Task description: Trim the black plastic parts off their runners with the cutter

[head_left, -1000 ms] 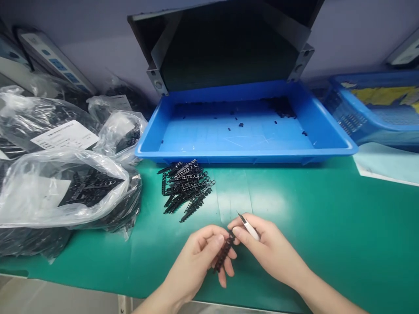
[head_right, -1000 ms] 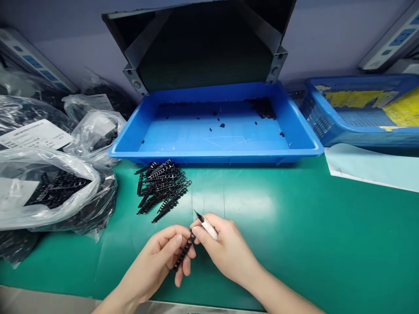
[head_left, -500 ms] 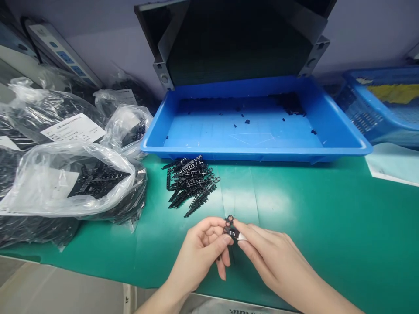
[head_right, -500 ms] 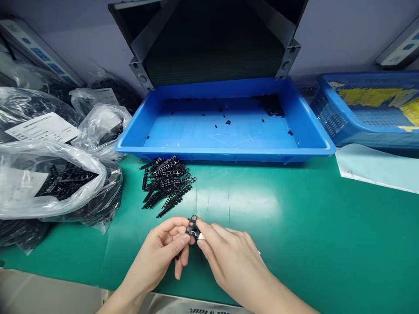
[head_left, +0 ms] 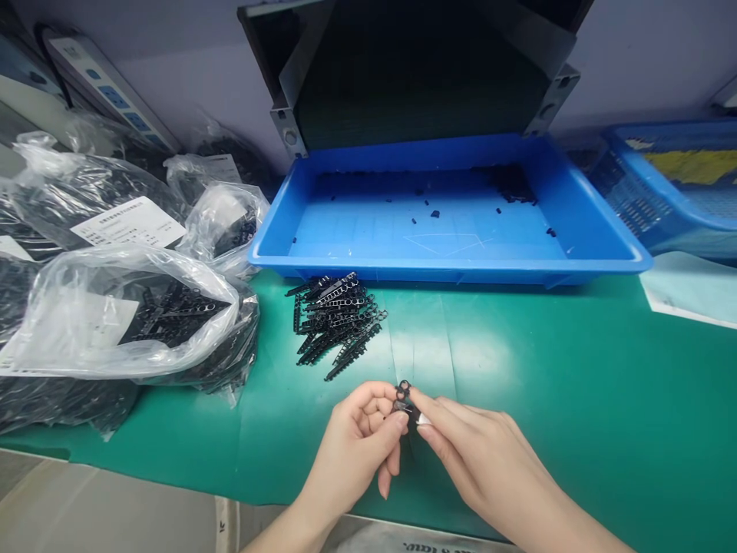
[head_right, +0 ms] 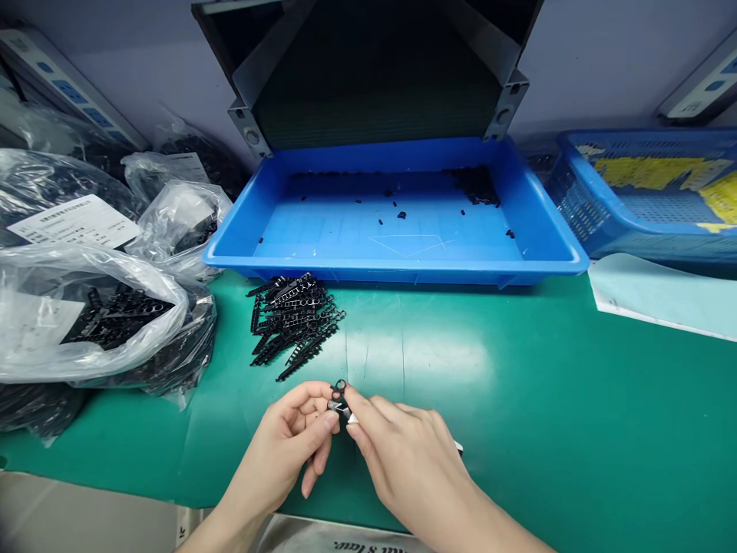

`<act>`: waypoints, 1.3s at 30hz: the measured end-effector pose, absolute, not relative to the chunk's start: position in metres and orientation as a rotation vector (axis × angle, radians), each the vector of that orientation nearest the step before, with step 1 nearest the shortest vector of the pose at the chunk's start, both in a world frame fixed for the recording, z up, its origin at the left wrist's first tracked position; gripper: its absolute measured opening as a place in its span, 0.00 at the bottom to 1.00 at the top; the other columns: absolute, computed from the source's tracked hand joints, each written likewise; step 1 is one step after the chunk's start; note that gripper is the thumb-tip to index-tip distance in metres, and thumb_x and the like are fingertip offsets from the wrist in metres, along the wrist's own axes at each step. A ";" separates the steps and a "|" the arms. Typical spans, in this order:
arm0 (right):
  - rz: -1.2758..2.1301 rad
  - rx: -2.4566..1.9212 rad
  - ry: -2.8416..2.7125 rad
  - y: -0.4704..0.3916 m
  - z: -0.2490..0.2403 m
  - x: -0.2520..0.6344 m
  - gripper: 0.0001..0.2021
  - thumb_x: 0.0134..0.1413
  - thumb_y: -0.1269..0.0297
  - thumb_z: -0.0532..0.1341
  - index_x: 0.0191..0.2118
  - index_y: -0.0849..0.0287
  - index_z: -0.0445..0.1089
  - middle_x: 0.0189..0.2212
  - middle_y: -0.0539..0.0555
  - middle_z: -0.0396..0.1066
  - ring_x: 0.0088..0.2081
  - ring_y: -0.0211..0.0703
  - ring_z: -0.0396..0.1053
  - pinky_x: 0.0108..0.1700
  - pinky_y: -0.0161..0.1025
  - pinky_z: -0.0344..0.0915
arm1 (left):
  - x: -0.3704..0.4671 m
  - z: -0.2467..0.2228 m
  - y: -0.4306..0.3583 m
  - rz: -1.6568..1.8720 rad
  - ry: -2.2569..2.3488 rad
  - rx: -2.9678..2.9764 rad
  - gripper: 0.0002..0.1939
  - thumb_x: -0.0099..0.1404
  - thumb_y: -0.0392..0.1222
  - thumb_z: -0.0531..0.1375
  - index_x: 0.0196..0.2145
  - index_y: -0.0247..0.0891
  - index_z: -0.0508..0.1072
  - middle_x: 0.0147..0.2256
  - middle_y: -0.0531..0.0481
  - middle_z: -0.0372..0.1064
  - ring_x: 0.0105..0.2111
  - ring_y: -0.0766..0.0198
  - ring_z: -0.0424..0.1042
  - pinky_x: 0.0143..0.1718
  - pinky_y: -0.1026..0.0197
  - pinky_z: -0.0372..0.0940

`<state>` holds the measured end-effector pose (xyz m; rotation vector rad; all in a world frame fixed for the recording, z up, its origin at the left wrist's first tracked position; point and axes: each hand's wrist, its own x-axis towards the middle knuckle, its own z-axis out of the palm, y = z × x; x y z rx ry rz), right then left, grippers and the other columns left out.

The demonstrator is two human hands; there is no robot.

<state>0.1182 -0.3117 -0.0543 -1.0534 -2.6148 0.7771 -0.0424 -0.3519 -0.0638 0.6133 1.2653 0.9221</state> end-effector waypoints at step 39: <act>0.854 -1.451 -2.285 -0.302 -0.069 0.132 0.16 0.57 0.60 0.46 0.47 0.55 0.64 0.34 0.51 0.74 0.27 0.43 0.71 0.27 0.39 0.67 | -0.082 -0.094 -0.255 0.908 2.117 1.718 0.09 0.64 0.42 0.42 0.34 0.38 0.59 0.47 0.39 0.63 0.50 0.54 0.59 0.49 0.46 0.54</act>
